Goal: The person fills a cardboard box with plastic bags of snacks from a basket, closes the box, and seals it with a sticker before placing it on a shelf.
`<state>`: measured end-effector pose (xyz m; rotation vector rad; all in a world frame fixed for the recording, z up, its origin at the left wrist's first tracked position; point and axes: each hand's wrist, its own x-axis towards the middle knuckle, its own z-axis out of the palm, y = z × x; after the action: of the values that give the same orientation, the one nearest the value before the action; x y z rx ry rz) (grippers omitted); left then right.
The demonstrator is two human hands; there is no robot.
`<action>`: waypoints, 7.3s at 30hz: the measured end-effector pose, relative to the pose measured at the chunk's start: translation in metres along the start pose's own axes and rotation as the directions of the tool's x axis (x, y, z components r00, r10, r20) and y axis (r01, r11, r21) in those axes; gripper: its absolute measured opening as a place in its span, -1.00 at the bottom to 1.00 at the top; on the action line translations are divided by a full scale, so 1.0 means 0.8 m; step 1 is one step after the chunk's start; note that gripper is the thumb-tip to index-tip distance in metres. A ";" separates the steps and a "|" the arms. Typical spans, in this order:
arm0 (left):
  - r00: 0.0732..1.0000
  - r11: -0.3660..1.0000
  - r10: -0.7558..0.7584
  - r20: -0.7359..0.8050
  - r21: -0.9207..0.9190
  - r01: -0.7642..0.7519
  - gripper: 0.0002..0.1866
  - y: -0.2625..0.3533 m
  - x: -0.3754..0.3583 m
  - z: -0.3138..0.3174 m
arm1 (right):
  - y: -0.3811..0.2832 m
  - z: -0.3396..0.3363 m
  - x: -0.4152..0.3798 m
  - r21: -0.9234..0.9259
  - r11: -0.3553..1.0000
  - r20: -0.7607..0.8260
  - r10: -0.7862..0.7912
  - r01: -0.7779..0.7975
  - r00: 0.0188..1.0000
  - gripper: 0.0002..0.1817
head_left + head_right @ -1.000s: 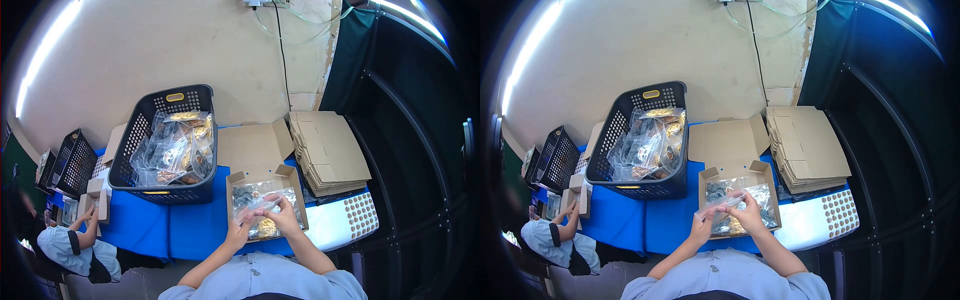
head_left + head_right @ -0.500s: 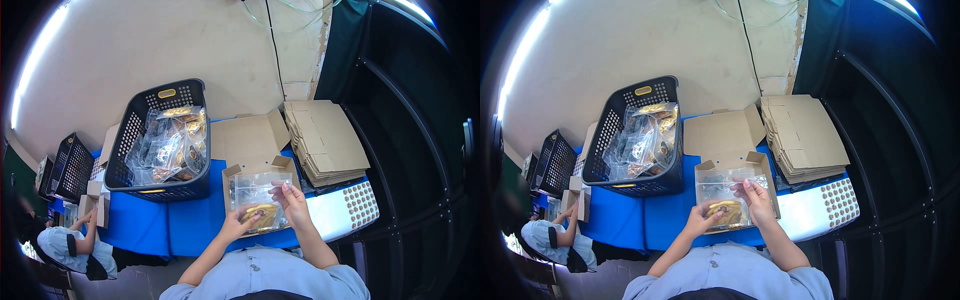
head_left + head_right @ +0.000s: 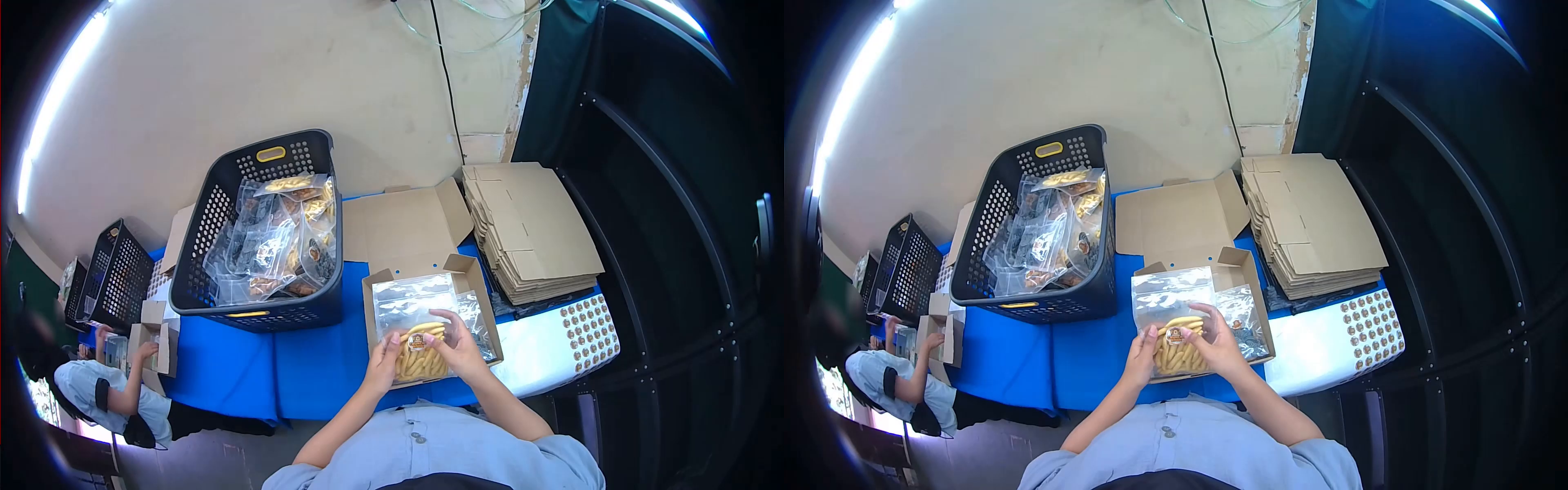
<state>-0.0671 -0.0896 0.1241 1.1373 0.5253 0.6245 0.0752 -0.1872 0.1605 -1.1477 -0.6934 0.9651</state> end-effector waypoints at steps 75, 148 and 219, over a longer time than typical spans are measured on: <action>0.917 0.077 0.214 0.337 0.930 -0.359 -0.32 -0.094 0.138 -0.021 | 0.188 -0.178 0.120 -0.876 0.451 -0.203 -0.022 -0.171 0.979 -0.40; 0.964 0.977 0.212 -0.162 0.063 -0.204 -0.69 0.055 -0.091 -0.070 | 0.026 0.106 0.021 -0.173 0.983 0.275 0.110 -0.064 0.955 -0.77; 0.995 0.986 0.097 -0.038 0.142 -0.091 -0.54 0.038 -0.044 -0.050 | 0.021 0.092 0.034 -0.653 0.705 -0.168 -0.493 0.278 0.854 -0.71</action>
<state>-0.1247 -0.0792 0.1415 1.2890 0.5629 0.7046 0.0197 -0.1294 0.1646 -1.5965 -0.9591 0.1438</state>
